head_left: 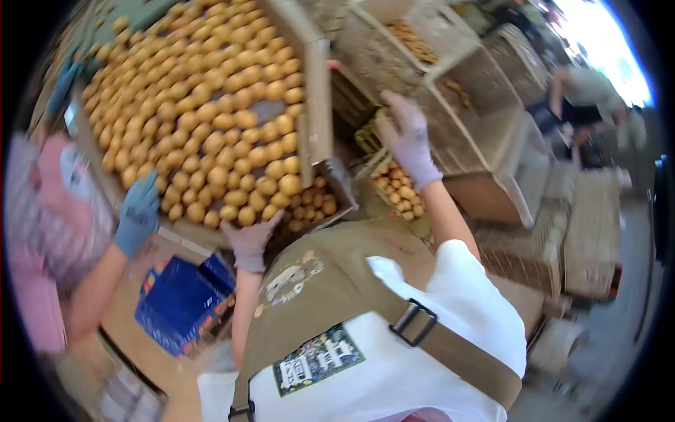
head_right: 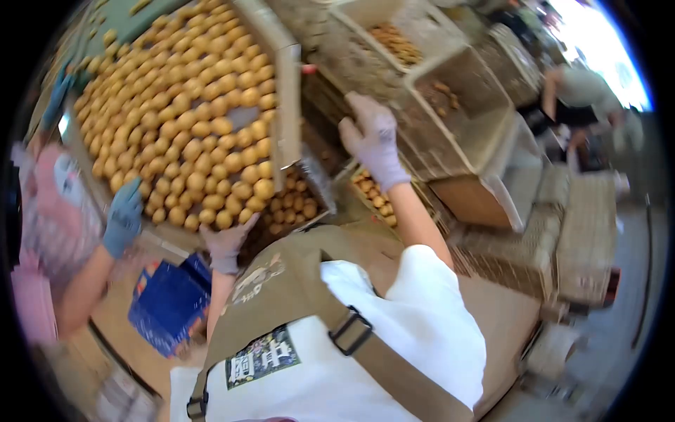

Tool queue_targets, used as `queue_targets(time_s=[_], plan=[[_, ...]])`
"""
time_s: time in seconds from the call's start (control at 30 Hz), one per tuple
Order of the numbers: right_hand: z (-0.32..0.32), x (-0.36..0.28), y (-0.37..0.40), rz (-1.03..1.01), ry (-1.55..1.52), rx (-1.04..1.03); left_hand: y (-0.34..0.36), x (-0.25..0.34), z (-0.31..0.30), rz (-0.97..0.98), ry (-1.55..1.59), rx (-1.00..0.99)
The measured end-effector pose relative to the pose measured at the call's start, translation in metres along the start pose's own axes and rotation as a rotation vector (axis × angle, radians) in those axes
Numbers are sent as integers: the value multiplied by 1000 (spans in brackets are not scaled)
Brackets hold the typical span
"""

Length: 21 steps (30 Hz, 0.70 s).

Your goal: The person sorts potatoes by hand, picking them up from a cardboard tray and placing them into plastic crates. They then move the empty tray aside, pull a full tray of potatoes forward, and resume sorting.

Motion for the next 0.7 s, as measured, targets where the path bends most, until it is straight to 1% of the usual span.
queue_targets(time_s=[0.07, 0.1, 0.13, 0.17, 0.2, 0.27, 0.3, 0.33, 0.4, 0.43, 0.47, 0.53, 0.57, 0.6, 0.67, 0.7], plan=[[62, -64, 5, -428, 182, -182, 5, -3, 9, 44, -58, -61], [85, -88, 12, -500, 134, -278, 7, -6, 16, 84, -35, 22], [106, -107, 21, -571, 90, -375, 9, -6, 21, 120, -103, 45], [124, -118, 27, -589, 60, -472, 4, -4, 1, 108, -89, -39], [139, -127, 29, -604, 49, -533, 8, -3, 3, 91, -67, -9], [163, -130, 32, -615, 132, -583, 9, -7, -8, 126, -208, 90], [174, -127, 31, -565, 165, -632, 7, -7, -20, 146, -254, 137], [183, -121, 28, -474, 223, -770, 5, -7, -39, 155, -299, 184], [188, -125, 13, -519, 430, -475, 5, -10, -65, 251, -585, -38], [194, -120, 16, -553, 441, -558, 16, -13, -10, 235, -237, 45], [195, -117, 14, -485, 370, -682, 23, -19, 21, 208, 107, 125], [195, -113, 2, -336, 232, -906, 18, -14, 20, 208, 90, 148], [197, -103, -4, -289, 114, -731, 17, -14, 18, 206, 81, 180], [191, -111, -10, -405, 283, -613, 17, -15, 20, 203, 70, 217], [206, -104, 10, -476, 436, -793, 14, -15, 18, 198, 65, 163], [204, -107, 12, -529, 445, -795, 13, -13, 20, 179, 80, 113]])
Point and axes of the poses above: each hand's wrist, its own y-axis away from the middle knuckle, its own z-axis out of the palm, x = y × z, the point moved 4 cm from there along -y, towards the middle knuckle, and after that the axes turned 10 degrees about -x, right-handed, at the moved point
